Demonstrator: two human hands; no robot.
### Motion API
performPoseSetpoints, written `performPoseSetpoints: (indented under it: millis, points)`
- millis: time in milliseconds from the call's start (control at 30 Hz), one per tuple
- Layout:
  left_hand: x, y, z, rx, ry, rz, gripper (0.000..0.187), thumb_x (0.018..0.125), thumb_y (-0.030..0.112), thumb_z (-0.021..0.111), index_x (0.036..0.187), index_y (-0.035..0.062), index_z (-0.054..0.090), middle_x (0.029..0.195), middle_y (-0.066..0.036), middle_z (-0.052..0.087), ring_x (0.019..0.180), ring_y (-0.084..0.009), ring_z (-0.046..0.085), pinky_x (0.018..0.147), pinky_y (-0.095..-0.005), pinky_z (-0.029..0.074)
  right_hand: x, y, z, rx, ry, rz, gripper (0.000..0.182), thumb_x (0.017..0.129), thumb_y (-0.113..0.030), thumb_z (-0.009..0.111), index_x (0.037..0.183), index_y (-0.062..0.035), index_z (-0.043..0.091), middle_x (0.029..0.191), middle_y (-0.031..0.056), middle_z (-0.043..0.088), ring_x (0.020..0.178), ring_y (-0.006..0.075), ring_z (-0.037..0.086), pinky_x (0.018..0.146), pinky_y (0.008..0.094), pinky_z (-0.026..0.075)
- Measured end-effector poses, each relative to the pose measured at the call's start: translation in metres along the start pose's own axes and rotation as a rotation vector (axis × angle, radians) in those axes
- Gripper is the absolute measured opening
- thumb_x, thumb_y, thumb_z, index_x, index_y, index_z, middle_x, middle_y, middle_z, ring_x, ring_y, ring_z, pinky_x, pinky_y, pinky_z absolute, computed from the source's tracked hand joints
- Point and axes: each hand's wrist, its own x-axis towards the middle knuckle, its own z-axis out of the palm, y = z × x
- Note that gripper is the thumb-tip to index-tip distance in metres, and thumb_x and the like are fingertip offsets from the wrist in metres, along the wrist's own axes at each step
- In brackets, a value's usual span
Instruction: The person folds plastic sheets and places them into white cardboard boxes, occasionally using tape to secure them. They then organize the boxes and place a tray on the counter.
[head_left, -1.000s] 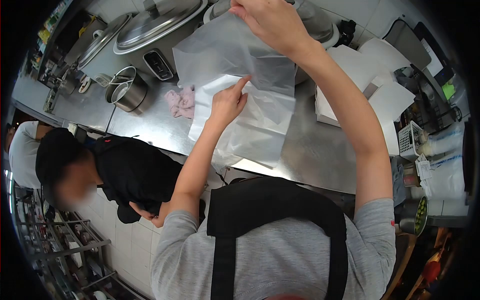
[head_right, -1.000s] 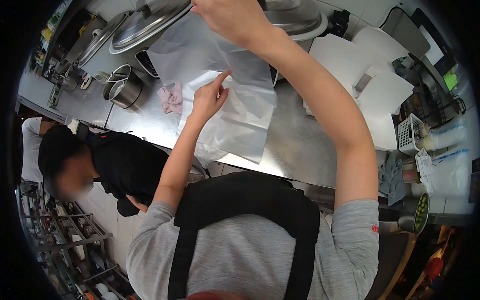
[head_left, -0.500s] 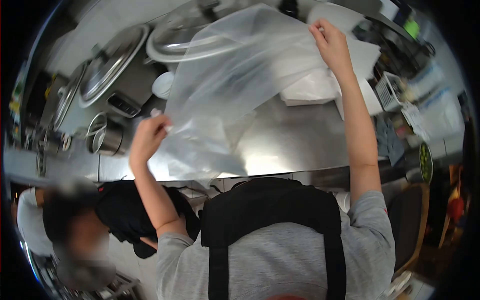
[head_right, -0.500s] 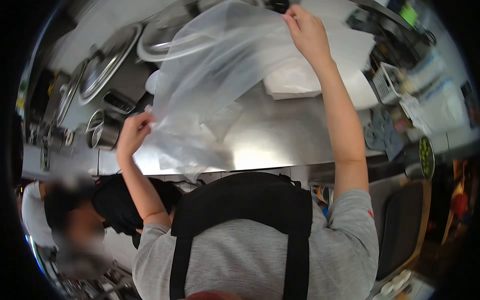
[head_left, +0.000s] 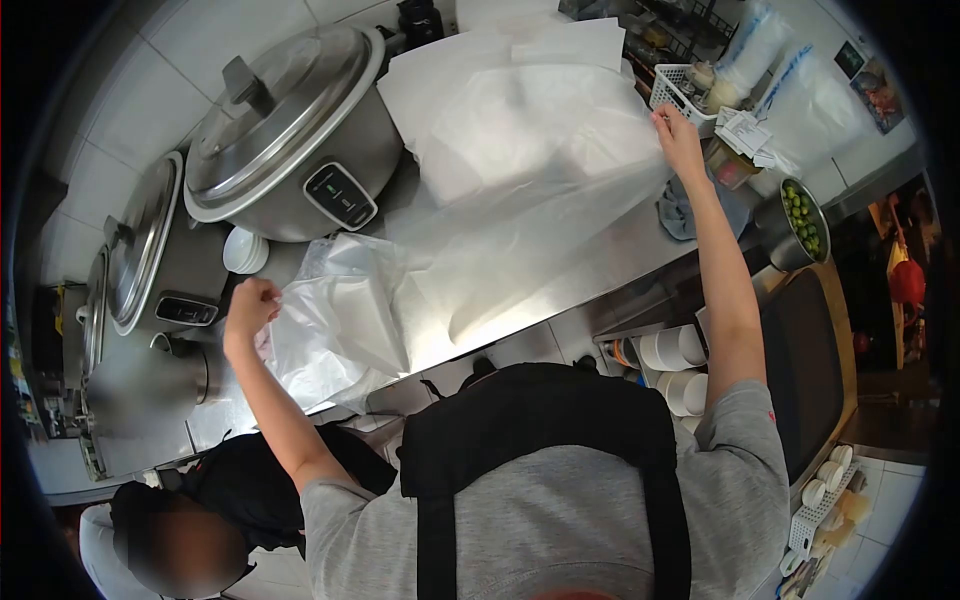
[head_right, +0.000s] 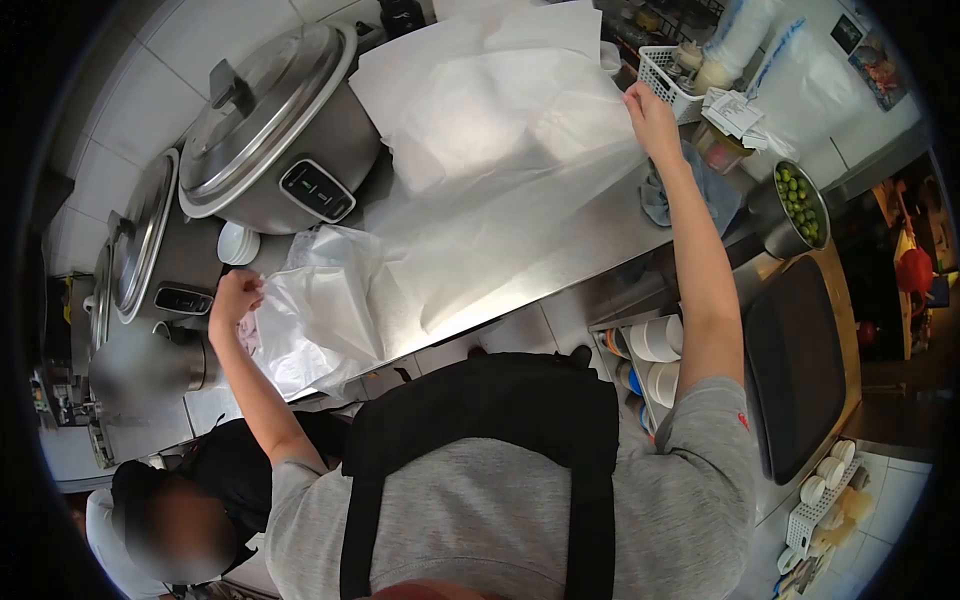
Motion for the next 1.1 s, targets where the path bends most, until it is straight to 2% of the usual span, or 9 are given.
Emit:
performPoseSetpoints:
  millis: [233, 367, 467, 600, 667, 733, 833, 967, 1100]
  points:
    - [-0.010, 0.070, -0.006, 0.186, 0.178, -0.006, 0.036, 0.074, -0.004, 0.059, 0.110, 0.0007, 0.057, 0.063, -0.009, 0.061, 0.054, -0.0186, 0.060, 0.053, -0.0304, 0.046, 0.038, 0.028, 0.011, -0.188, -0.106, -0.178, 0.022, 0.090, -0.031, 0.051, 0.092, -0.0082, 0.051, 0.068, 0.0174, 0.060, 0.069, 0.0369, 0.060, 0.059, 0.0446, 0.044]
    - [0.031, 0.150, 0.052, -0.150, 0.183, 0.449, 0.037, 0.081, 0.014, 0.064, 0.116, 0.0051, 0.055, 0.085, -0.011, 0.065, 0.076, -0.0210, 0.062, 0.067, -0.0325, 0.047, 0.062, 0.017, 0.011, -0.330, -0.209, -0.113, 0.026, 0.090, -0.034, 0.050, 0.098, -0.0084, 0.052, 0.081, 0.0177, 0.063, 0.077, 0.0348, 0.061, 0.065, 0.0441, 0.046]
    - [0.095, 0.182, 0.120, -0.080, 0.357, 0.627, 0.046, 0.084, 0.027, 0.061, 0.118, -0.0019, 0.052, 0.104, -0.020, 0.062, 0.096, -0.0317, 0.060, 0.081, -0.0387, 0.046, 0.059, 0.019, 0.016, -0.238, 0.081, -0.200, 0.031, 0.089, -0.031, 0.053, 0.104, -0.0042, 0.050, 0.095, 0.0182, 0.061, 0.082, 0.0325, 0.060, 0.069, 0.0404, 0.046]
    - [0.138, 0.190, 0.166, -0.235, 0.245, 0.442, 0.057, 0.084, 0.036, 0.060, 0.124, -0.0020, 0.047, 0.101, -0.023, 0.062, 0.094, -0.0331, 0.059, 0.082, -0.0383, 0.046, -0.040, 0.022, 0.034, 0.661, 0.706, 0.113, 0.028, 0.089, -0.024, 0.057, 0.103, -0.0015, 0.048, 0.091, 0.0057, 0.053, 0.073, 0.0167, 0.053, 0.066, 0.0278, 0.045]
    - [0.151, 0.189, 0.179, -0.344, 0.205, 0.432, 0.063, 0.084, 0.039, 0.059, 0.128, -0.0013, 0.043, 0.095, -0.021, 0.063, 0.089, -0.0302, 0.060, 0.079, -0.0367, 0.046, -0.124, 0.031, 0.056, 0.998, 0.355, 0.476, 0.020, 0.090, -0.024, 0.056, 0.099, -0.0079, 0.049, 0.084, 0.0020, 0.051, 0.066, 0.0064, 0.048, 0.053, 0.0187, 0.039]
    - [0.154, 0.198, 0.175, -0.355, 0.129, 0.416, 0.064, 0.084, 0.039, 0.059, 0.130, -0.0012, 0.041, 0.093, -0.020, 0.063, 0.087, -0.0285, 0.060, 0.079, -0.0360, 0.046, -0.165, -0.046, 0.071, 1.121, 0.167, 0.833, 0.024, 0.087, -0.024, 0.059, 0.102, -0.0061, 0.053, 0.083, 0.0018, 0.053, 0.064, 0.0082, 0.051, 0.053, 0.0206, 0.042]
    - [0.159, 0.211, 0.169, -0.398, 0.031, 0.390, 0.060, 0.083, 0.029, 0.061, 0.131, -0.0004, 0.040, 0.085, -0.013, 0.064, 0.079, -0.0199, 0.060, 0.075, -0.0314, 0.046, -0.172, -0.072, 0.100, 0.962, -0.298, 0.763, 0.032, 0.086, -0.023, 0.059, 0.110, -0.0033, 0.052, 0.082, 0.0030, 0.058, 0.067, 0.0109, 0.055, 0.055, 0.0239, 0.046]
    - [0.143, 0.215, 0.151, -0.712, -0.062, 0.460, 0.057, 0.077, 0.006, 0.062, 0.130, 0.0012, 0.041, 0.073, -0.004, 0.059, 0.061, -0.0108, 0.056, 0.056, -0.0242, 0.044, -0.156, -0.043, 0.086, 0.925, -0.291, 0.607, 0.028, 0.085, -0.023, 0.060, 0.103, -0.0022, 0.054, 0.080, 0.0064, 0.062, 0.071, 0.0137, 0.061, 0.056, 0.0253, 0.049]
    - [0.096, 0.225, 0.140, -0.781, 0.018, 0.373, 0.056, 0.078, -0.002, 0.060, 0.130, 0.0035, 0.042, 0.068, -0.002, 0.055, 0.051, -0.0071, 0.053, 0.042, -0.0202, 0.040, -0.125, -0.028, 0.010, 1.028, -0.460, 0.786, 0.019, 0.085, -0.020, 0.060, 0.090, -0.0020, 0.056, 0.078, 0.0107, 0.064, 0.067, 0.0179, 0.065, 0.054, 0.0245, 0.051]
